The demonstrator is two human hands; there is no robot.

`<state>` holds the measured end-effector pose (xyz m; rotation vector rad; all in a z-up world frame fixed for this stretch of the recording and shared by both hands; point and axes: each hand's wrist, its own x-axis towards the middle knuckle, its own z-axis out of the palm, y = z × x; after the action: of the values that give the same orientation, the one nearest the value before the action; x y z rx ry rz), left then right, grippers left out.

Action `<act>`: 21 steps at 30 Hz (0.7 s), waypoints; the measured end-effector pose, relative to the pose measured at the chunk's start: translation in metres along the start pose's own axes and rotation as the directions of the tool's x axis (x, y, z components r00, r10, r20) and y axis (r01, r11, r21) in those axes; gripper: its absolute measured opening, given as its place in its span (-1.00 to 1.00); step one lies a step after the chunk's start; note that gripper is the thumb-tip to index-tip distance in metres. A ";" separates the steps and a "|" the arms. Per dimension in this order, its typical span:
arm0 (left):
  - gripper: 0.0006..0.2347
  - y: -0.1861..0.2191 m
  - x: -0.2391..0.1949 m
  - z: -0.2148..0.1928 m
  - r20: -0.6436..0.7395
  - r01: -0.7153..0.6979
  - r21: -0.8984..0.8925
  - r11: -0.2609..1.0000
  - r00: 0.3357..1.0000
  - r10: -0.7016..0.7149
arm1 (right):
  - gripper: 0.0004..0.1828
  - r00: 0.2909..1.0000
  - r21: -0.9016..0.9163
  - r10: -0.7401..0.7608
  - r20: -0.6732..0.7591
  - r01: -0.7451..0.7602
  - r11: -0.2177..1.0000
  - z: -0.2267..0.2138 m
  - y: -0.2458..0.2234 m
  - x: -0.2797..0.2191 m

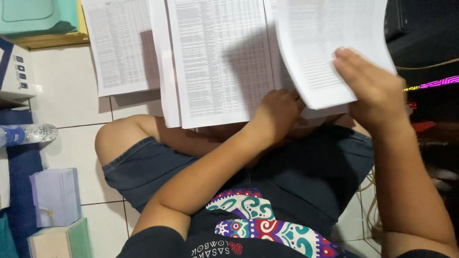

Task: The person sits on the floor and sorts through a stack of printed papers. They flip through the pages, separate them into smaller piles, and arrange them on the tiled floor.

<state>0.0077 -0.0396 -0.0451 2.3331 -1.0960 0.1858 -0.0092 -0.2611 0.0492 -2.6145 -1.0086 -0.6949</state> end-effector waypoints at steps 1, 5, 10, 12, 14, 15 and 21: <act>-0.70 -0.003 -0.001 0.005 -0.075 -0.001 -0.021 1.000 0.997 0.000 | -0.54 0.993 0.046 0.014 0.120 -0.019 0.999 0.013 0.007 -0.008; -0.89 -0.008 -0.008 0.009 -0.132 -0.043 0.015 0.999 0.990 0.045 | -0.03 0.877 0.117 0.184 0.443 -0.260 0.959 0.036 0.008 -0.045; -0.85 -0.004 -0.009 -0.007 -0.080 -0.087 0.108 0.990 0.992 0.096 | -0.07 0.841 0.135 0.233 0.488 -0.336 0.932 0.031 -0.012 -0.041; -0.85 0.002 -0.004 -0.016 -0.183 -0.115 0.099 0.988 0.974 0.131 | -0.20 0.852 0.101 0.203 0.483 -0.284 0.953 0.030 -0.013 -0.040; -0.86 0.006 0.000 -0.028 -0.294 -0.126 0.111 0.986 0.943 0.154 | -0.27 0.868 0.076 0.148 0.474 -0.208 0.975 0.032 -0.008 -0.038; -0.85 0.009 -0.001 -0.036 -0.335 -0.158 0.039 0.987 0.928 0.162 | -0.22 0.865 0.117 0.179 0.469 -0.262 0.958 0.034 -0.004 -0.040; -0.88 -0.031 -0.058 -0.086 -0.352 -0.012 -0.124 0.992 0.936 -0.033 | -0.68 0.679 0.124 0.546 0.490 -0.675 0.728 0.034 0.031 -0.066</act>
<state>0.0013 0.0613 -0.0055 2.0892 -0.8882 0.4983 -0.0189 -0.3070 -0.0161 -2.6120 -0.1981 0.1963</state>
